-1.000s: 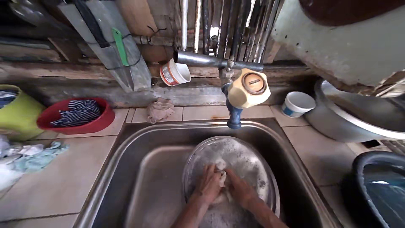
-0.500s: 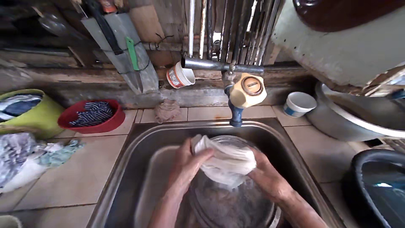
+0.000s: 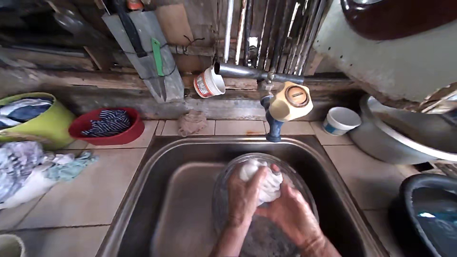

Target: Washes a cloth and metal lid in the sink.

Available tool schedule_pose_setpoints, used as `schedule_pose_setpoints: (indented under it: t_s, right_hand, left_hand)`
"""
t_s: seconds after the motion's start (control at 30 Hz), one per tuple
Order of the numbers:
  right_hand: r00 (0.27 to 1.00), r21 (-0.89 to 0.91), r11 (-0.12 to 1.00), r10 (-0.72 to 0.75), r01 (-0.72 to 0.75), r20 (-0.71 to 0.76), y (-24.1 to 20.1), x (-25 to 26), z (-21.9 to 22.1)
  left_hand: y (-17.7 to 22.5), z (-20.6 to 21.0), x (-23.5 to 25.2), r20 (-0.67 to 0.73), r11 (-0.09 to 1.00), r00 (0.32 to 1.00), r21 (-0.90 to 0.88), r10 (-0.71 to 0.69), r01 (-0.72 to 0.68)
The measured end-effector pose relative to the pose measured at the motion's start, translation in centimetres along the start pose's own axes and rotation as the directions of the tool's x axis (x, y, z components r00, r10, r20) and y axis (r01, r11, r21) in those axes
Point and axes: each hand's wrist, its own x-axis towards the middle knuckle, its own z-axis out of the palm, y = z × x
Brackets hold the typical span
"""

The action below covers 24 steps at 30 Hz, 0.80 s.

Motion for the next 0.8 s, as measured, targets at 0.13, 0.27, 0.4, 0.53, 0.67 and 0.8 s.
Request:
schedule_pose_setpoints:
  t_s: [0.13, 0.27, 0.4, 0.53, 0.67, 0.8]
  right_hand:
    - [0.897, -0.014, 1.0, -0.004, -0.002, -0.442, 1.8, 2.4, 3.9]
    - [0.822, -0.108, 0.994, -0.061, 0.0, -0.566, 2.6, 3.9, 3.8]
    - [0.827, -0.093, 0.995, -0.03, -0.028, -0.562, 2.6, 4.6, 3.2]
    - [0.942, -0.056, 0.998, 0.017, -0.038, -0.335, 2.4, 3.3, 3.1]
    - [0.891, -0.019, 0.991, -0.128, 0.133, -0.437, 3.6, 2.9, 3.7]
    - [0.858, -0.053, 0.99, -0.142, 0.134, -0.494, 4.2, 2.8, 2.9]
  left_hand:
    - [-0.3, 0.8, -0.2, 0.067, 0.859, 0.965, 0.443, 0.253, -0.256]
    - [1.1, 0.6, 1.6, 0.207, 0.876, 0.977, 0.478, -0.041, -0.064]
    - [1.4, 0.4, 2.0, 0.198, 0.896, 0.966, 0.439, -0.166, 0.064]
    - [-0.7, 0.9, 0.6, 0.158, 0.833, 0.944, 0.444, 0.291, -0.331]
    - [-2.7, 2.3, 0.3, 0.189, 0.598, 0.821, 0.601, 0.539, -0.531]
    - [-1.5, 2.2, 0.2, 0.316, 0.63, 0.893, 0.634, 0.319, -0.449]
